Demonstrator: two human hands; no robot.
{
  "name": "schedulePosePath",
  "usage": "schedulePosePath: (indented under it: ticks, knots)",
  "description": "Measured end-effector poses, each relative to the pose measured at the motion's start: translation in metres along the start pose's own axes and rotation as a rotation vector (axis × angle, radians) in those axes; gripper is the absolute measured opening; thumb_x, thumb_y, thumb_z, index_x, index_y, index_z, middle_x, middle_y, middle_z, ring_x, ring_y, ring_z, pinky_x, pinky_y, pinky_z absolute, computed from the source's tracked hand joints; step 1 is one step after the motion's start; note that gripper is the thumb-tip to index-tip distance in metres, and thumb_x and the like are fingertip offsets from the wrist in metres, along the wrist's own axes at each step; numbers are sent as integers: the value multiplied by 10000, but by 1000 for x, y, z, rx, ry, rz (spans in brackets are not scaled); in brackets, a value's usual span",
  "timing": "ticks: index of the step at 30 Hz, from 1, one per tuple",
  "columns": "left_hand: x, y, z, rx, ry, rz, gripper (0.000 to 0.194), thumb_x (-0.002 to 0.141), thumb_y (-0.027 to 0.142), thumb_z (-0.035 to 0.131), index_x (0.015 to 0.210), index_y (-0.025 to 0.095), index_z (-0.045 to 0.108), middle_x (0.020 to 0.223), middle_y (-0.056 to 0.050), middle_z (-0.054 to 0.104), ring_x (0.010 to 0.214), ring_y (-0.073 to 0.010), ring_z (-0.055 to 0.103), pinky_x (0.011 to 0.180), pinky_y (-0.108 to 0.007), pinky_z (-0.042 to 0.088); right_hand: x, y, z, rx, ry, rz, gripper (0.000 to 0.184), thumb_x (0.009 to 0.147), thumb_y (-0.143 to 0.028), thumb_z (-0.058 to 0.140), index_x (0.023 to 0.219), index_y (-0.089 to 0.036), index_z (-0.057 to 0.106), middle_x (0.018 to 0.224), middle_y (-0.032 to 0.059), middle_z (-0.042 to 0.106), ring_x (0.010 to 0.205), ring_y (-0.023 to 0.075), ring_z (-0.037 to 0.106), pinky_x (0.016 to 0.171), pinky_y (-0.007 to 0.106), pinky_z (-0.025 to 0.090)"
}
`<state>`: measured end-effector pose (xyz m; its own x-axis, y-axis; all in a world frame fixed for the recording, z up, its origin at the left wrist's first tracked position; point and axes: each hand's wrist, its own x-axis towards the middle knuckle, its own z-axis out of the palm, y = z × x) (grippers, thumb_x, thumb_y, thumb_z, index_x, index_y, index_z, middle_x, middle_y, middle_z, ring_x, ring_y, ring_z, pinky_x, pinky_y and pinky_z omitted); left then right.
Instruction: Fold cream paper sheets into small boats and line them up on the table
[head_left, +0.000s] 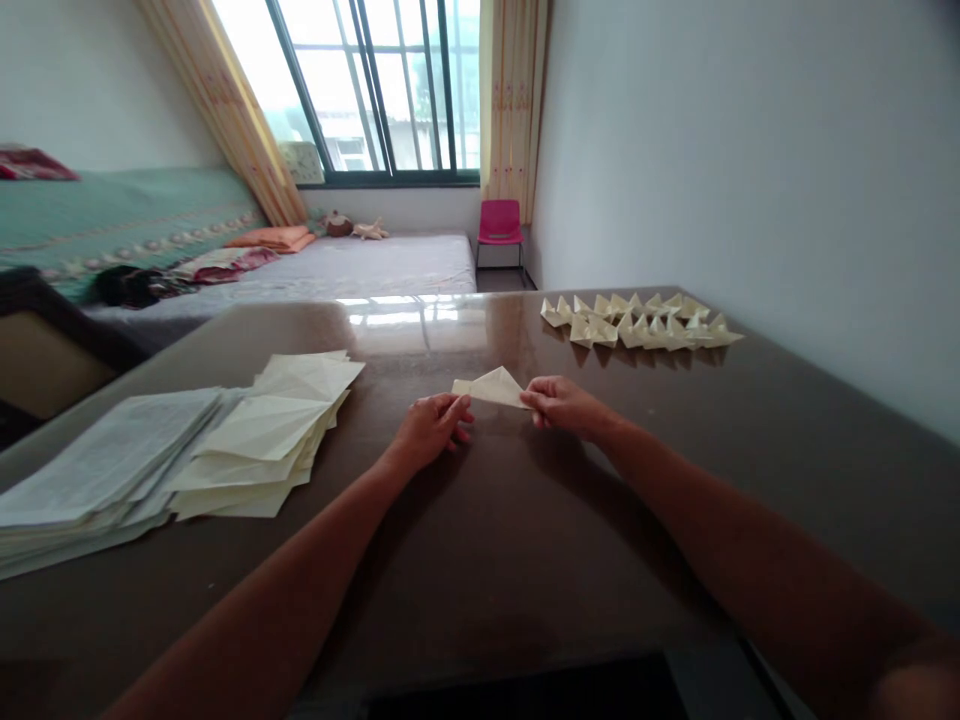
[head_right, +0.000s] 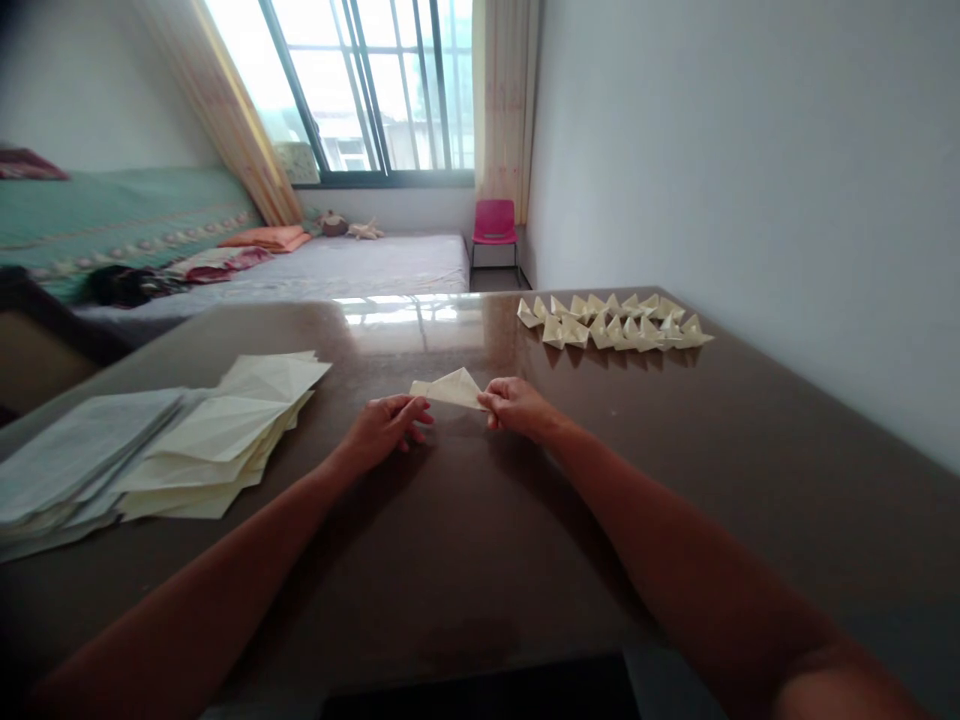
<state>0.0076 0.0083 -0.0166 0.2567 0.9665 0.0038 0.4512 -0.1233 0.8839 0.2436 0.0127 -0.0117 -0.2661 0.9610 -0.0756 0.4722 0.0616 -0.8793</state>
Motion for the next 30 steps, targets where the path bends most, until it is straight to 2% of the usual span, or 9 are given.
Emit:
schedulePosePath:
  ticks: [4, 8, 10, 12, 15, 17, 20, 25, 30]
  knots:
    - [1, 0, 5, -285, 23, -78, 401, 789, 517, 584, 856, 123, 615, 859, -92, 708, 579, -113, 623, 427, -181, 418, -6, -6, 3, -73, -215, 26, 283, 856, -407, 510, 687, -181, 499, 557, 1, 641, 425, 84, 491, 438, 196, 318]
    - [0, 1, 5, -291, 21, -115, 348, 766, 466, 632, 780, 119, 605, 772, -69, 695, 547, -90, 597, 423, -159, 405, -14, -13, -3, -370, -374, 38, 388, 853, -467, 521, 601, -174, 555, 527, 25, 640, 427, 101, 510, 454, 219, 317]
    - [1, 2, 6, -224, -11, -114, 320, 780, 444, 614, 765, 123, 606, 718, -49, 679, 516, -83, 581, 418, -158, 404, -17, -18, -4, -579, -232, -4, 406, 814, -499, 575, 566, -178, 572, 509, 25, 610, 448, 111, 505, 465, 233, 295]
    - [1, 3, 7, -130, -42, -87, 297, 799, 426, 582, 756, 133, 609, 681, -31, 667, 494, -81, 566, 410, -158, 402, -17, -21, -1, -673, 12, -125, 358, 805, -488, 600, 615, -185, 596, 567, 22, 616, 508, 119, 518, 495, 237, 300]
    - [2, 2, 8, 5, -82, -21, 298, 808, 431, 552, 742, 149, 621, 663, -23, 671, 489, -87, 560, 406, -161, 407, -11, -17, 14, -520, 222, -366, 165, 848, -351, 582, 854, -191, 622, 839, 31, 676, 604, 103, 551, 597, 226, 382]
    - [3, 0, 8, 59, -98, 9, 323, 808, 455, 542, 726, 155, 630, 653, -23, 677, 488, -93, 563, 409, -167, 413, -6, -9, 26, -425, 196, -450, 203, 834, -286, 601, 1013, -191, 598, 1026, 53, 666, 661, 103, 578, 674, 235, 425]
    - [4, -3, 8, 88, -85, 24, 323, 802, 458, 545, 749, 158, 653, 626, -20, 671, 482, -100, 571, 410, -173, 421, 1, 2, 36, -393, 139, -415, 302, 830, -278, 609, 1119, -199, 568, 1044, 54, 678, 751, 137, 613, 716, 256, 447]
    - [2, 0, 12, -6, 0, -5, 270, 752, 362, 613, 940, 169, 618, 817, -39, 694, 511, -111, 616, 377, -175, 432, 4, 6, 34, -375, 112, -364, 296, 823, -261, 609, 1114, -206, 593, 1023, 36, 685, 696, 121, 596, 697, 251, 445]
    - [0, 2, 12, -96, -7, -3, 240, 718, 338, 650, 878, 173, 578, 788, -21, 678, 553, -128, 648, 409, -181, 459, 1, 2, 33, -375, 97, -355, 311, 804, -260, 625, 1113, -227, 636, 964, 12, 675, 600, 86, 526, 624, 227, 407]
